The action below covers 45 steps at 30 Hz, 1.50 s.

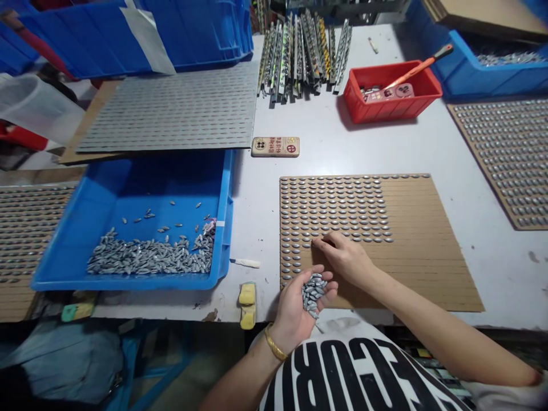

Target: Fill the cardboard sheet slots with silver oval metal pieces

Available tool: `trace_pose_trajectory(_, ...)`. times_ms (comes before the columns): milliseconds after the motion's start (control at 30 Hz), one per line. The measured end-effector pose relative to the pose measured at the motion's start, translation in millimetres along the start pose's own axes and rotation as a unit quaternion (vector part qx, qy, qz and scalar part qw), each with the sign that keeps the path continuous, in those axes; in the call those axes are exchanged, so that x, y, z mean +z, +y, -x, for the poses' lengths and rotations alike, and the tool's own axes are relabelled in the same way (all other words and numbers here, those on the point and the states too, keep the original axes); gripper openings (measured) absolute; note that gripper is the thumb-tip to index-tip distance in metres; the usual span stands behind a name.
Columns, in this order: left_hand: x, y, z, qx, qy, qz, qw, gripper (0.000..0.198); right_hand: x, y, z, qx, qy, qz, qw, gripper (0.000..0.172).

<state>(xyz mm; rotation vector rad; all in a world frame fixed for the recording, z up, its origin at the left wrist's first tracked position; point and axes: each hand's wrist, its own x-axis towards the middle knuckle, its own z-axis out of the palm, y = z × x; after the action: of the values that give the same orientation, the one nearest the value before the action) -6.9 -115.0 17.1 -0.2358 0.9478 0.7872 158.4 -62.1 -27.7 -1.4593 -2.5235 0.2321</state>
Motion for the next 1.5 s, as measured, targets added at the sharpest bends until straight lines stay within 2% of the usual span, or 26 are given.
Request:
trace_pose_trajectory(133, 0.8, -0.2, 0.6, 0.003, -0.005, -0.003, 1.0, 0.029, -0.7, 5.6, 1.7, 0.007, 0.021, -0.065, 0.998, 0.033)
trace_pose_trajectory(267, 0.6, -0.7, 1.3, 0.005, -0.009, -0.003, 1.0, 0.028, -0.5, 13.4, 8.3, 0.032, 0.097, -0.16, 0.982, 0.033)
trace_pose_trajectory(333, 0.3, -1.0, 1.3, 0.005, -0.008, -0.003, 1.0, 0.027, 0.9, 14.4, 11.7, 0.038, 0.113, -0.167, 0.979, 0.032)
trace_pose_trajectory(533, 0.9, -2.5, 1.5, 0.007, -0.004, -0.011, 1.0, 0.029, 8.2, 8.7, 12.8, 0.026, 0.066, -0.078, 0.994, 0.036)
trace_pose_trajectory(667, 0.2, -3.0, 2.6, 0.01, 0.003, -0.008, 1.0, 0.028, 11.1, 8.4, 11.1, 0.026, 0.061, -0.048, 0.997, 0.037)
trace_pose_trajectory(1067, 0.0, -4.3, 1.9, 0.01, 0.004, -0.013, 1.0, 0.028, 11.3, 7.7, 12.2, 0.025, 0.036, -0.01, 0.999, 0.037)
trace_pose_trajectory(1500, -2.0, -4.7, 2.9, 0.01, 0.002, -0.008, 1.0, 0.028, 4.4, 6.6, 9.4, 0.035, 0.04, -0.016, 0.998, 0.036)
